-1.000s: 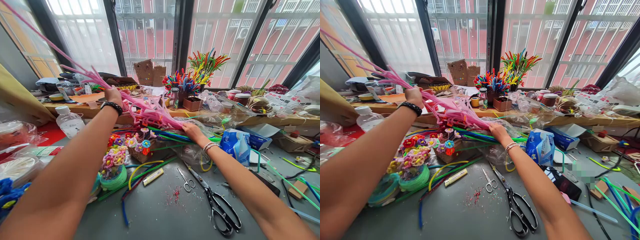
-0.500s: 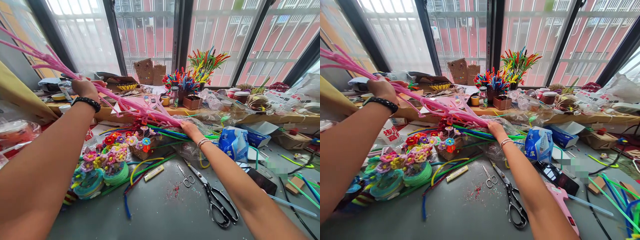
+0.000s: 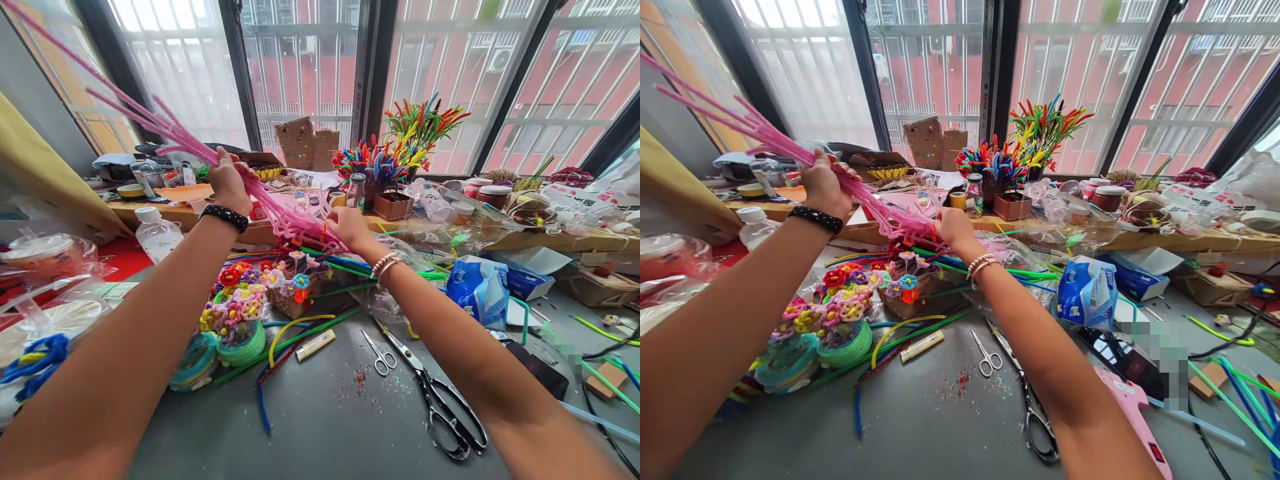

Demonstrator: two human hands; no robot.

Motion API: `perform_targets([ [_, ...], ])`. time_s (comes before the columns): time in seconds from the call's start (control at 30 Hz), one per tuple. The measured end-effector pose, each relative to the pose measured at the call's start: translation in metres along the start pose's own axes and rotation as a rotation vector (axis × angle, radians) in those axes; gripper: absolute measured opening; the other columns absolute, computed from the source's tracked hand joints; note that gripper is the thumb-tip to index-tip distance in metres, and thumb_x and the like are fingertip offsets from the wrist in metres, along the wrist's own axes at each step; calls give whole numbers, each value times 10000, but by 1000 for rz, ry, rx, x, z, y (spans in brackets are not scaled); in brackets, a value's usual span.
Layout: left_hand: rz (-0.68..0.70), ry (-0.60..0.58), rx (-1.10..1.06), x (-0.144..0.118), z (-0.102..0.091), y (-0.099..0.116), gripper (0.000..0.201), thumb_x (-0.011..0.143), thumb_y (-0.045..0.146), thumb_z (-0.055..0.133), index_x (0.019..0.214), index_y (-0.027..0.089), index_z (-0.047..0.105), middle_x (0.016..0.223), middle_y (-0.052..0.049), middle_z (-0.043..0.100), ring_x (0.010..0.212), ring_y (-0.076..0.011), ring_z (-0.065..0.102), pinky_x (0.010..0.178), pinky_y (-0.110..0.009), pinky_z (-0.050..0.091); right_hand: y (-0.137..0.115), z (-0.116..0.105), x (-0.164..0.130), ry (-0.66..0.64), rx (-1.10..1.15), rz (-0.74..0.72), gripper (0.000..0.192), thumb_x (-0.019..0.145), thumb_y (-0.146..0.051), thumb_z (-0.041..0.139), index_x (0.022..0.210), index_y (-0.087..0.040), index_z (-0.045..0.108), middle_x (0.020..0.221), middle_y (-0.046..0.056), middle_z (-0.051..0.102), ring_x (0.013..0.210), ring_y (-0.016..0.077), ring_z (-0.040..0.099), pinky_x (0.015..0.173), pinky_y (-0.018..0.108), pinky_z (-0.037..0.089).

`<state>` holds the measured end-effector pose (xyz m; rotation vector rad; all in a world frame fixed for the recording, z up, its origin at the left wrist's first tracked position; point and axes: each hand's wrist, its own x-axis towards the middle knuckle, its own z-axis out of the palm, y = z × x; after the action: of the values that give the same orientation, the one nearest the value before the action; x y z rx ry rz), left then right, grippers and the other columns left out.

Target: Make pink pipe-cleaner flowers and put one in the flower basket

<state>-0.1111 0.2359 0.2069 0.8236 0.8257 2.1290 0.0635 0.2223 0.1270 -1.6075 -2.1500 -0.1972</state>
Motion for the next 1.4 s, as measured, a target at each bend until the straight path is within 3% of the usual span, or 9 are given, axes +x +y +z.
perform_targets([
  [0.13, -6, -27, -15, -4, -3, -6, 334, 869, 337, 347, 568, 194, 368, 377, 82, 367, 365, -52, 390, 458, -211, 355, -9, 19, 14, -26, 66, 102, 228, 771, -166, 471, 821, -86, 678, 813, 142, 671, 766, 211, 614, 658, 257, 424],
  [0.3, -20, -15, 74, -8, -17, -32, 291, 713, 383, 563, 542, 177, 449, 471, 44, 496, 465, -75, 509, 495, -220, 411, -11, 39, 11, 47, 137, 132, 220, 764, -205, 498, 878, -140, 675, 933, 114, 652, 859, 202, 591, 723, 256, 413],
  [0.43, -86, -76, 37, -17, -24, -47, 389, 740, 452, 492, 472, 180, 418, 393, 46, 442, 377, -71, 459, 446, -215, 410, -15, 50, 11, 49, 189, 178, 224, 772, -221, 487, 865, -152, 678, 867, 93, 669, 819, 188, 601, 714, 253, 421],
  [0.6, -208, -157, -119, -30, -25, -42, 511, 804, 474, 377, 405, 187, 237, 294, 85, 217, 254, -37, 226, 328, -182, 292, -23, 61, 13, 66, 240, 271, 225, 762, -228, 501, 899, -146, 660, 875, 97, 667, 838, 189, 596, 718, 255, 420],
  [0.77, -300, -173, -131, -52, -21, -32, 515, 829, 476, 312, 415, 183, 221, 278, 86, 195, 243, -36, 181, 316, -174, 268, -31, 66, 12, 98, 273, 340, 265, 785, -268, 452, 889, -118, 644, 891, 129, 646, 815, 212, 599, 667, 278, 424],
  [0.97, -261, -219, -117, -71, -14, -26, 511, 807, 478, 366, 414, 182, 230, 294, 84, 199, 253, -38, 191, 318, -176, 269, -28, 67, 9, 184, 287, 348, 305, 810, -301, 377, 842, -125, 625, 949, 124, 599, 793, 204, 586, 642, 274, 415],
  [1.27, -196, -169, -38, -59, -26, -26, 494, 819, 441, 363, 410, 194, 238, 322, 80, 179, 271, -50, 182, 338, -208, 279, -9, 65, 6, 272, 301, 326, 294, 809, -283, 355, 880, -101, 575, 935, 136, 583, 840, 209, 555, 704, 291, 397],
  [1.4, -229, -56, -16, -40, -36, -34, 497, 814, 477, 339, 431, 195, 193, 320, 87, 170, 264, -44, 156, 333, -196, 286, 8, 59, 6, 226, 325, 239, 202, 714, -251, 499, 809, -113, 611, 804, 99, 635, 777, 199, 568, 697, 273, 394],
])
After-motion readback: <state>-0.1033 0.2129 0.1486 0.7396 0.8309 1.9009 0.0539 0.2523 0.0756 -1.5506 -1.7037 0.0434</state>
